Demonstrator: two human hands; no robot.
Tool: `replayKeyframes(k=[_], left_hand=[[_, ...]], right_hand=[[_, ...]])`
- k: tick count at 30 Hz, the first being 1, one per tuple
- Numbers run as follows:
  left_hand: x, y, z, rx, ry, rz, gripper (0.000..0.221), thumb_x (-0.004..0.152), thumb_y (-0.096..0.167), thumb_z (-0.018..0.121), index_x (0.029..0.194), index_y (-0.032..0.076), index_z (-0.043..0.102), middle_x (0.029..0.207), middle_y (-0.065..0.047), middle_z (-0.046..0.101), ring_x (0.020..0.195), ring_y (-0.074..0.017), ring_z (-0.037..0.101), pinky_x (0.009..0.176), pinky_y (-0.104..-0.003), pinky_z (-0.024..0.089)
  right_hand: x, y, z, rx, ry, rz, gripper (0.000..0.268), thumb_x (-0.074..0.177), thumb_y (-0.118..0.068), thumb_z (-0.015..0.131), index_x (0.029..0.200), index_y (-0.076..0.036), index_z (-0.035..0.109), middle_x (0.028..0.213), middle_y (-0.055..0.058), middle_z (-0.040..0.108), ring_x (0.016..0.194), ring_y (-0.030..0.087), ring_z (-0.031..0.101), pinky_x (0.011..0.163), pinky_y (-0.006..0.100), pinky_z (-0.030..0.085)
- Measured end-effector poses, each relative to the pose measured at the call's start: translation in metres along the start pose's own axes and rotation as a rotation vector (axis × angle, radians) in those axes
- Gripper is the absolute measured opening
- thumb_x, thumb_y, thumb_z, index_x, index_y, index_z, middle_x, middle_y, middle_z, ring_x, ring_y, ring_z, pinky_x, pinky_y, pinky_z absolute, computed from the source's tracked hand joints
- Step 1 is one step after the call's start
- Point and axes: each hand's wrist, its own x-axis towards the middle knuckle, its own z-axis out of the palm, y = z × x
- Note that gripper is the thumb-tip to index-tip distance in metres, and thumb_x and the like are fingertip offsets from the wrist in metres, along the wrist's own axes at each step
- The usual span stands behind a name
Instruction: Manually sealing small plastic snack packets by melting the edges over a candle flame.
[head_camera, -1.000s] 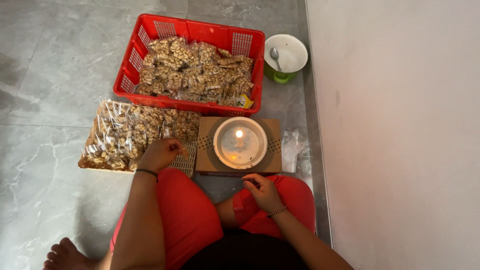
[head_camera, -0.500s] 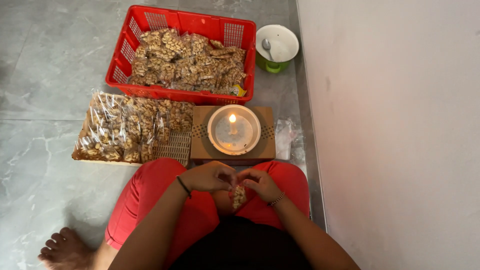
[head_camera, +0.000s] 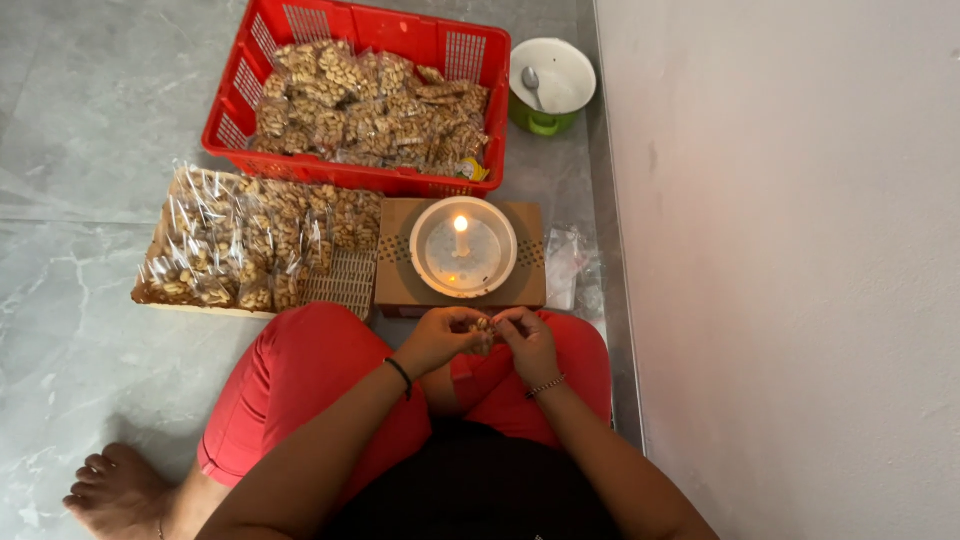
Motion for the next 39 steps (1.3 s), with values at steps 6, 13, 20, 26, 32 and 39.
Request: replayKeyframes(k=[6, 13, 20, 26, 32, 39], left_hand=[[-0.001, -0.002, 0.012, -0.034, 0.125, 0.035, 0.024, 0.087, 0.01, 0.081, 0.11, 0.002, 0.08, 0.091, -0.017, 0.076, 0.079, -0.0208, 0.074, 0.066, -0.033, 0.062], [-0.006, 0.011, 0.011, -0.135, 0.168, 0.061, 0.022, 0.086, 0.011, 0.084, 0.104, 0.0, 0.081, 0.086, -0.016, 0.077, 0.077, -0.0177, 0.073, 0.065, -0.032, 0.063], [-0.006, 0.007, 0.012, -0.083, 0.205, 0.088, 0.01, 0.09, 0.011, 0.077, 0.094, 0.004, 0.083, 0.082, -0.011, 0.075, 0.078, -0.0139, 0.066, 0.066, -0.032, 0.059], [-0.012, 0.015, 0.018, -0.091, 0.195, 0.084, 0.014, 0.083, 0.008, 0.081, 0.096, 0.001, 0.08, 0.082, -0.011, 0.074, 0.077, -0.0142, 0.067, 0.067, -0.03, 0.058], [0.004, -0.012, 0.009, -0.077, 0.24, 0.084, 0.014, 0.088, 0.018, 0.083, 0.092, 0.005, 0.083, 0.083, -0.013, 0.077, 0.078, -0.0147, 0.068, 0.069, -0.032, 0.058], [-0.001, 0.003, 0.01, -0.181, 0.258, 0.12, 0.014, 0.084, 0.013, 0.085, 0.091, 0.002, 0.082, 0.079, -0.011, 0.075, 0.077, -0.0125, 0.065, 0.068, -0.03, 0.057]], right_hand=[[0.001, 0.004, 0.0, 0.013, 0.04, 0.011, 0.008, 0.096, -0.01, 0.072, 0.094, -0.005, 0.077, 0.087, 0.008, 0.074, 0.083, 0.014, 0.066, 0.08, 0.032, 0.056], [0.003, 0.007, 0.002, 0.083, 0.062, 0.015, 0.008, 0.097, -0.008, 0.069, 0.094, -0.003, 0.075, 0.084, 0.01, 0.072, 0.079, 0.016, 0.067, 0.075, 0.034, 0.06], [0.002, -0.004, 0.005, 0.132, -0.01, 0.039, 0.012, 0.093, -0.009, 0.075, 0.104, -0.002, 0.075, 0.085, 0.01, 0.072, 0.079, 0.014, 0.068, 0.075, 0.032, 0.061], [0.004, 0.001, 0.001, 0.044, -0.039, -0.029, 0.008, 0.091, -0.001, 0.075, 0.098, 0.0, 0.076, 0.083, 0.011, 0.074, 0.078, 0.014, 0.068, 0.072, 0.031, 0.06], [0.004, -0.007, 0.004, 0.025, -0.045, -0.004, 0.007, 0.089, 0.002, 0.075, 0.095, 0.0, 0.077, 0.084, 0.013, 0.073, 0.076, 0.016, 0.067, 0.069, 0.032, 0.059], [0.006, 0.003, 0.002, 0.152, -0.019, 0.054, 0.005, 0.089, 0.001, 0.076, 0.094, 0.001, 0.076, 0.081, 0.011, 0.072, 0.072, 0.013, 0.064, 0.066, 0.03, 0.06]])
